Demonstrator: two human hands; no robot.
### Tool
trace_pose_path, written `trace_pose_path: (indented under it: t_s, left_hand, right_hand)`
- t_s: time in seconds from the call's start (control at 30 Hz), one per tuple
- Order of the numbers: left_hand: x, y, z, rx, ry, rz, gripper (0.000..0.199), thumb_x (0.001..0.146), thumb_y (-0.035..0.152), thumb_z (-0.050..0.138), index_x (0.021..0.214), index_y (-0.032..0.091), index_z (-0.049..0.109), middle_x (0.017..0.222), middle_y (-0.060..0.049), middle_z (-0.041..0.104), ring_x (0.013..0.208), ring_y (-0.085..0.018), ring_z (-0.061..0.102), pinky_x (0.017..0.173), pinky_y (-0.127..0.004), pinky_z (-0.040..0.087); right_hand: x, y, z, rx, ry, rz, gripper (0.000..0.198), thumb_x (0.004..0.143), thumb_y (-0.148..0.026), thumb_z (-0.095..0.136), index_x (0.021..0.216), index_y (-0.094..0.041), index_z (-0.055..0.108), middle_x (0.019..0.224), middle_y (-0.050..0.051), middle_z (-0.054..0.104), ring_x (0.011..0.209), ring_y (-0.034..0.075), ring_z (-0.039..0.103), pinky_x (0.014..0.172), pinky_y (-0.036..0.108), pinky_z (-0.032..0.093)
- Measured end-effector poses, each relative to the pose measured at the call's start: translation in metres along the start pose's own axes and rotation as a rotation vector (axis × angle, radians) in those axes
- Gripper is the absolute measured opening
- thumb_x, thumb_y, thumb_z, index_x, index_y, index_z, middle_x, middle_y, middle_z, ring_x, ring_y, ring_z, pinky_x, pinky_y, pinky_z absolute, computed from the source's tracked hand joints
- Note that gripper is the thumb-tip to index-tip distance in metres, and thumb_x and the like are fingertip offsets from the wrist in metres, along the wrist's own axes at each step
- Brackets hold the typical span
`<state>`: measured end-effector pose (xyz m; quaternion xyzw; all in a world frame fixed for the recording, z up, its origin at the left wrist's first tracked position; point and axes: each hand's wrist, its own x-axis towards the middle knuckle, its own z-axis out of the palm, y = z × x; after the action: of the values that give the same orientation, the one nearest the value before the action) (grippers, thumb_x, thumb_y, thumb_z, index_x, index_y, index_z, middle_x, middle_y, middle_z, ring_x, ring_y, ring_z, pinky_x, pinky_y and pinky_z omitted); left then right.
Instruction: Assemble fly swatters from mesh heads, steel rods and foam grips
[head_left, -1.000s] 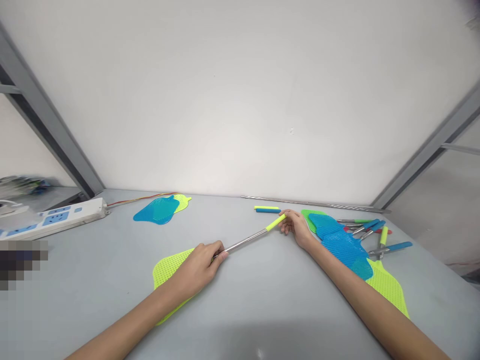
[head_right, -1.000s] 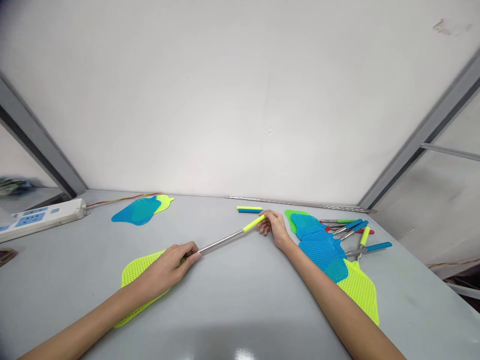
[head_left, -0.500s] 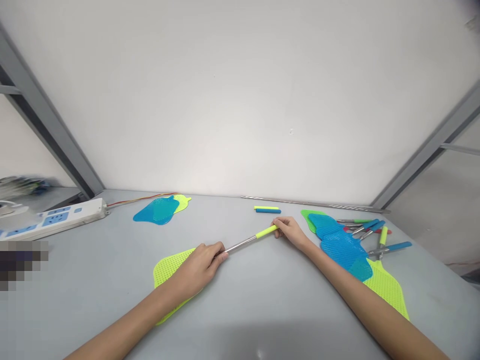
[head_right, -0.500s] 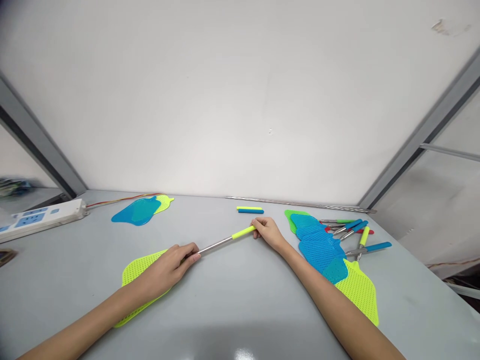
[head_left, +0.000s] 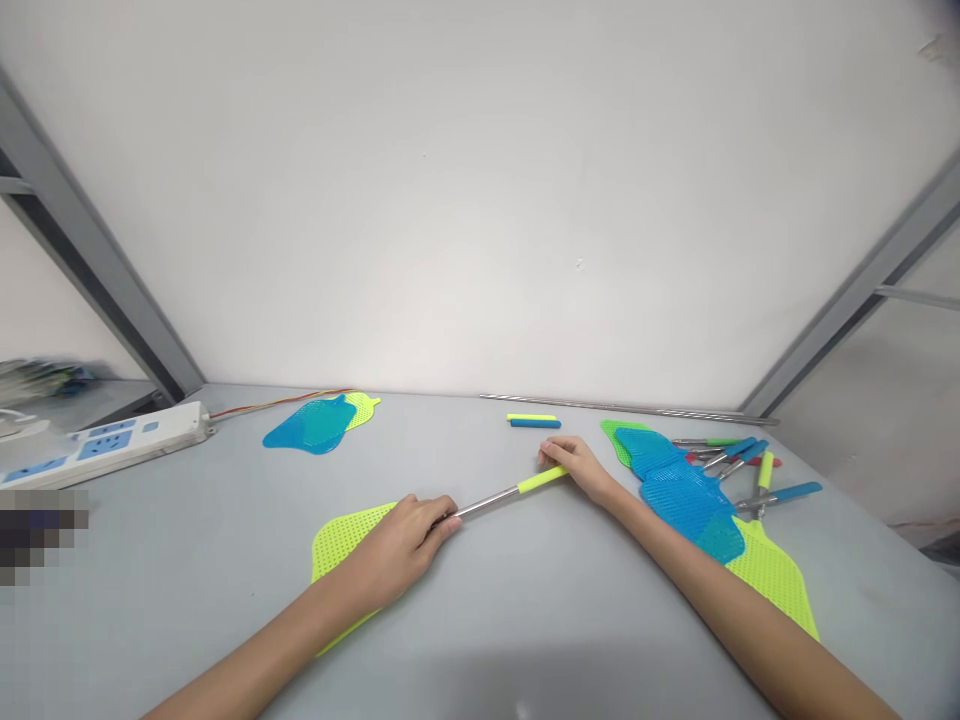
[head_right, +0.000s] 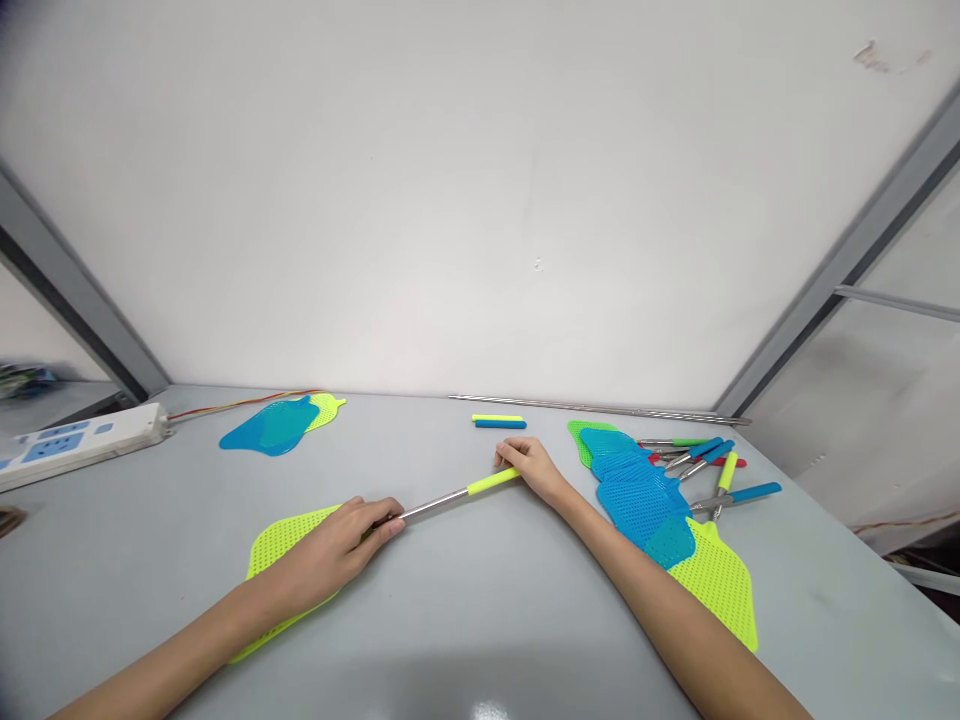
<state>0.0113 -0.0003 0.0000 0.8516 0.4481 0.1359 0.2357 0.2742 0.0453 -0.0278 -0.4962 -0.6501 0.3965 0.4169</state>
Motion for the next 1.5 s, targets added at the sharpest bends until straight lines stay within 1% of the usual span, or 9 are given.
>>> trace_pose_path:
  t_s: [0.17,0.3,0.43,0.57,0.7,0.87,0.97,1.27,1.5]
  left_hand:
    - [-0.003,0.001,-0.002,0.005,-0.056,0.029,0.035,0.086,0.041,0.022,0.081,0.024,0.051,0.07,0.0,0.052,0.071,-0.018,0.048,0.062,-0.027,0.035]
    - [-0.003,0.001,-0.003,0.031,-0.08,0.056,0.032,0.087,0.038,0.02,0.075,0.023,0.047,0.067,0.0,0.051,0.063,-0.016,0.048,0.057,-0.026,0.034]
    - [-0.001,-0.001,-0.002,0.059,-0.06,0.047,0.029,0.086,0.033,0.021,0.068,0.021,0.042,0.063,0.0,0.05,0.057,-0.016,0.047,0.053,-0.025,0.031]
    - [-0.001,-0.004,-0.004,0.072,-0.046,0.021,0.026,0.086,0.03,0.024,0.069,0.021,0.042,0.065,0.0,0.05,0.058,-0.016,0.048,0.053,-0.025,0.031]
    - [-0.001,-0.005,-0.007,0.062,-0.052,0.022,0.03,0.086,0.035,0.022,0.068,0.022,0.043,0.065,0.001,0.051,0.059,-0.015,0.049,0.053,-0.024,0.031]
    - [-0.003,-0.002,-0.009,0.146,-0.083,0.037,0.034,0.087,0.038,0.019,0.066,0.022,0.04,0.059,0.003,0.049,0.051,-0.014,0.046,0.047,-0.023,0.026]
    - [-0.005,0.0,-0.007,0.204,-0.102,0.065,0.032,0.088,0.037,0.019,0.067,0.022,0.038,0.059,0.003,0.05,0.049,-0.014,0.046,0.046,-0.024,0.024]
    - [-0.009,0.004,0.003,0.299,-0.112,0.105,0.032,0.089,0.033,0.018,0.07,0.02,0.041,0.059,0.001,0.054,0.049,-0.015,0.049,0.046,-0.025,0.023]
    - [-0.013,0.009,0.007,0.395,-0.106,0.138,0.028,0.088,0.025,0.021,0.071,0.02,0.042,0.056,0.001,0.055,0.045,-0.015,0.049,0.043,-0.026,0.02]
  right_hand:
    - [-0.007,-0.012,0.012,0.088,-0.137,0.033,0.029,0.073,-0.039,0.045,0.06,-0.015,0.057,0.055,0.0,0.045,0.053,0.011,0.039,0.05,0.022,0.03]
    - [-0.01,-0.017,0.018,0.164,-0.187,0.068,0.03,0.075,-0.038,0.042,0.063,-0.015,0.056,0.053,-0.002,0.039,0.049,0.009,0.037,0.047,0.021,0.03]
    - [-0.009,-0.015,0.021,0.19,-0.226,0.117,0.029,0.074,-0.04,0.045,0.066,-0.015,0.057,0.056,-0.002,0.044,0.048,0.008,0.038,0.045,0.02,0.03]
    - [-0.01,-0.014,0.025,0.191,-0.312,0.192,0.032,0.074,-0.043,0.044,0.072,-0.014,0.057,0.053,-0.001,0.048,0.041,0.007,0.039,0.038,0.018,0.027]
    - [-0.017,-0.023,0.025,0.214,-0.443,0.248,0.033,0.075,-0.044,0.044,0.072,-0.013,0.055,0.045,-0.003,0.046,0.033,0.005,0.03,0.032,0.018,0.019]
    - [-0.024,-0.032,0.025,0.341,-0.592,0.303,0.027,0.07,-0.039,0.054,0.066,-0.012,0.052,0.045,-0.007,0.03,0.037,0.003,0.018,0.034,0.02,0.01]
    - [-0.025,-0.031,0.025,0.385,-0.601,0.318,0.027,0.071,-0.036,0.055,0.06,-0.011,0.049,0.047,-0.007,0.025,0.039,0.003,0.016,0.035,0.021,0.008]
    - [-0.03,-0.029,0.034,0.473,-0.585,0.365,0.029,0.069,-0.032,0.058,0.052,-0.012,0.044,0.046,-0.007,0.023,0.039,0.002,0.016,0.035,0.021,0.007]
    - [-0.037,-0.033,0.043,0.561,-0.581,0.433,0.029,0.07,-0.029,0.059,0.052,-0.012,0.045,0.044,-0.008,0.023,0.037,0.001,0.015,0.034,0.02,0.006]
